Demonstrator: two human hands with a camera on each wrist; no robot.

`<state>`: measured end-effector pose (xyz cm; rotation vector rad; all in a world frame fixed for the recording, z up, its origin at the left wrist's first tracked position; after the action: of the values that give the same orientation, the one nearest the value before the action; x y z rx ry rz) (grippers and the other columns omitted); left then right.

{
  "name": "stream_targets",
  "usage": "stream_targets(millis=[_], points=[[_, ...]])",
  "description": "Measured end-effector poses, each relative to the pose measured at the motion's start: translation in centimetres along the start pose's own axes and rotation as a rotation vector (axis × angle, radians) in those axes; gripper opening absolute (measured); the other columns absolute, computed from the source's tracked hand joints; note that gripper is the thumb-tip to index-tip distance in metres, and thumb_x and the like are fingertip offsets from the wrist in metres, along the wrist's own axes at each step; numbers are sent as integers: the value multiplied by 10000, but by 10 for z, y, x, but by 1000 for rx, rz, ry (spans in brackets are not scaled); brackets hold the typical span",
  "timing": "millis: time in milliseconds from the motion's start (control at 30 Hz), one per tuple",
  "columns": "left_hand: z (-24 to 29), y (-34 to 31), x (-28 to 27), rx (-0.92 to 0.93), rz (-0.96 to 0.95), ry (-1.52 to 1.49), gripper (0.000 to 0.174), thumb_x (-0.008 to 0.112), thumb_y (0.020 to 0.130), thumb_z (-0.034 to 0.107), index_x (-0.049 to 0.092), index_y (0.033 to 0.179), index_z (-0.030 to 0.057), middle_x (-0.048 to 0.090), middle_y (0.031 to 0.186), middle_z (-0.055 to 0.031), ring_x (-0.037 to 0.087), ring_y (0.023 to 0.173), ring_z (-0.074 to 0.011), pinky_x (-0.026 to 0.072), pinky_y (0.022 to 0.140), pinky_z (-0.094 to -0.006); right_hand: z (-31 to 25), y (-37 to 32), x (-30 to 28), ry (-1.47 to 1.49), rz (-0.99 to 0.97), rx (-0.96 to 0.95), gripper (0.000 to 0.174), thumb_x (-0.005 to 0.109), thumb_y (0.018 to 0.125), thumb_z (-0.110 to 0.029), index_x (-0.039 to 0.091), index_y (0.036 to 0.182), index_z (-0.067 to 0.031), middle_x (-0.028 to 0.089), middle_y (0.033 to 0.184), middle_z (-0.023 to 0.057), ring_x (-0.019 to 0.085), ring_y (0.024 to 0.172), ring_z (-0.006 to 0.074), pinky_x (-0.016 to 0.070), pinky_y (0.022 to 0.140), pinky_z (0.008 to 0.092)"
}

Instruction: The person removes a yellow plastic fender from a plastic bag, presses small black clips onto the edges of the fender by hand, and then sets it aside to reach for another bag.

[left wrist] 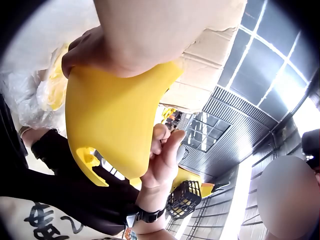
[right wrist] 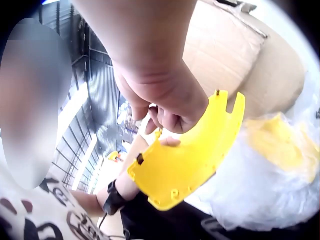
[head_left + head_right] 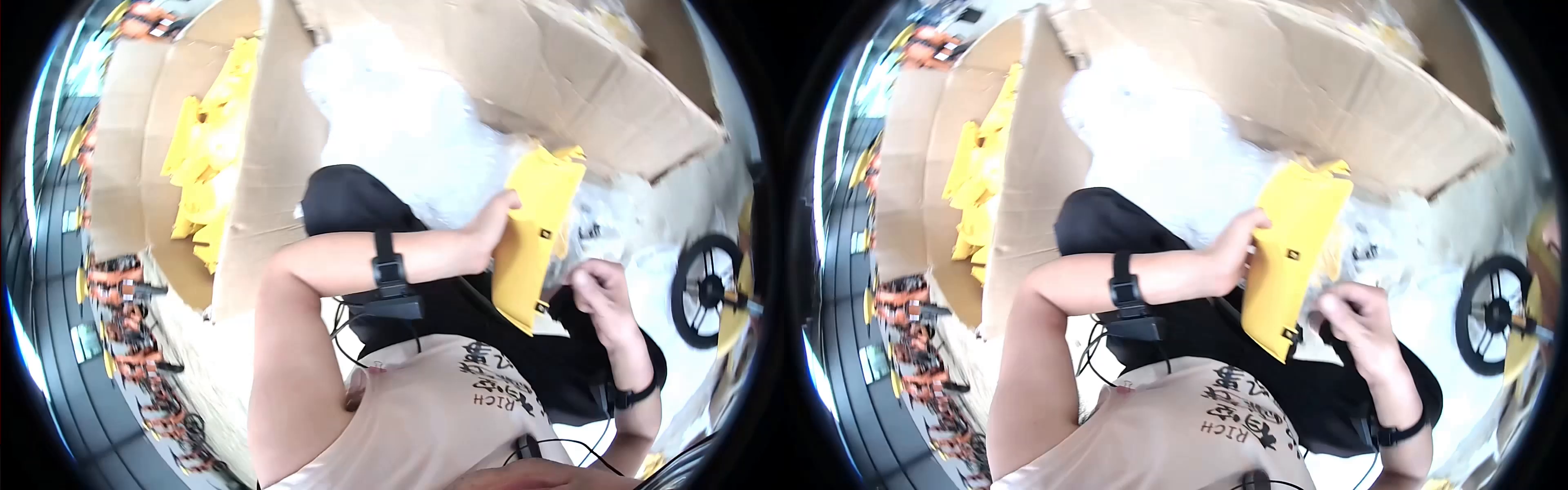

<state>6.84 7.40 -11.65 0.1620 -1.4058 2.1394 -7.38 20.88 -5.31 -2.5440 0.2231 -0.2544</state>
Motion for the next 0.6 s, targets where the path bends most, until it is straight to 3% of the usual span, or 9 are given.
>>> stream_targets(millis=[33, 67, 100, 167, 233, 333, 433, 533, 600], points=[[3, -5, -2, 12, 5, 41, 518, 499, 820, 431, 525, 1193, 71, 547, 1136, -118, 526, 988, -260, 409, 841, -389, -9, -3, -13, 103, 82, -79, 306, 585, 990, -263, 629, 882, 20, 473, 616, -49, 327, 506, 22, 237, 466, 207], [8, -11, -6, 4, -43, 58, 527, 493, 819, 416, 507, 1212, 65, 535, 1142, -122, 515, 991, -266, 405, 851, -399, -18, -4, -26, 192, 175, -136, 289, 564, 1002, -253, 598, 895, 13, 330, 590, -78, 268, 486, 15, 198, 449, 209], [12, -17, -9, -11, -105, 82, 537, 487, 817, 400, 488, 1232, 59, 523, 1149, -127, 505, 994, -271, 402, 861, -410, -27, -7, -36, 249, 225, -223, 279, 546, 1014, -256, 572, 905, 1, 300, 598, -80, 238, 492, 14, 190, 449, 205], [26, -31, -23, 32, -136, 27, 583, 471, 821, 382, 455, 1296, 46, 536, 1186, -136, 521, 1045, -290, 405, 916, -452, -36, -10, -58, 389, 237, -292, 260, 521, 1028, -253, 555, 939, -12, 306, 638, -72, 232, 501, 18, 191, 444, 197], [52, -66, -25, 162, -345, -65, 619, 459, 826, 379, 428, 1344, 43, 538, 1251, -146, 522, 1126, -297, 398, 970, -488, -39, -10, -71, 409, 235, -313, 250, 488, 1042, -271, 548, 977, -38, 323, 656, -66, 243, 505, 21, 217, 429, 193], [93, -102, -52, 424, -280, -250, 581, 414, 856, 361, 456, 1346, 51, 581, 1269, -144, 574, 1118, -288, 434, 953, -527, -37, -9, -72, 408, 247, -290, 249, 490, 1042, -281, 545, 989, -44, 339, 665, -62, 252, 509, 16, 219, 422, 191], [147, -154, -101, 875, -171, -408, 540, 388, 903, 372, 507, 1289, 14, 609, 1227, -153, 604, 1108, -270, 493, 936, -502, -30, -2, -75, 420, 187, -260, 238, 491, 1042, -273, 547, 995, -47, 340, 665, -65, 245, 505, 12, 207, 412, 187], [186, -203, -162, 1223, -5, -382, 528, 311, 980, 364, 417, 1331, -16, 455, 1373, -195, 515, 1236, -403, 450, 1032, -574, -30, 1, -75, 426, 208, -253, 226, 499, 1038, -271, 554, 999, -55, 334, 659, -69, 240, 500, 8, 202, 408, 184], [196, -222, -223, 1286, 175, -423, 552, 261, 1001, 356, 282, 1412, -12, 347, 1420, -277, 411, 1309, -481, 406, 1070, -595, -29, 3, -77, 432, 258, -243, 222, 509, 1034, -274, 559, 997, -60, 331, 654, -71, 242, 500, 4, 202, 405, 182]])
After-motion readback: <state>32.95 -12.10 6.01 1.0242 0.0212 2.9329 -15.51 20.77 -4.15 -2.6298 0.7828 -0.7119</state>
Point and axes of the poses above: each hand's wrist, its own y-axis towards the middle knuckle, its own x-axis out of the palm, z = x × y, the point moved 5 cm from there along y, towards the middle knuckle
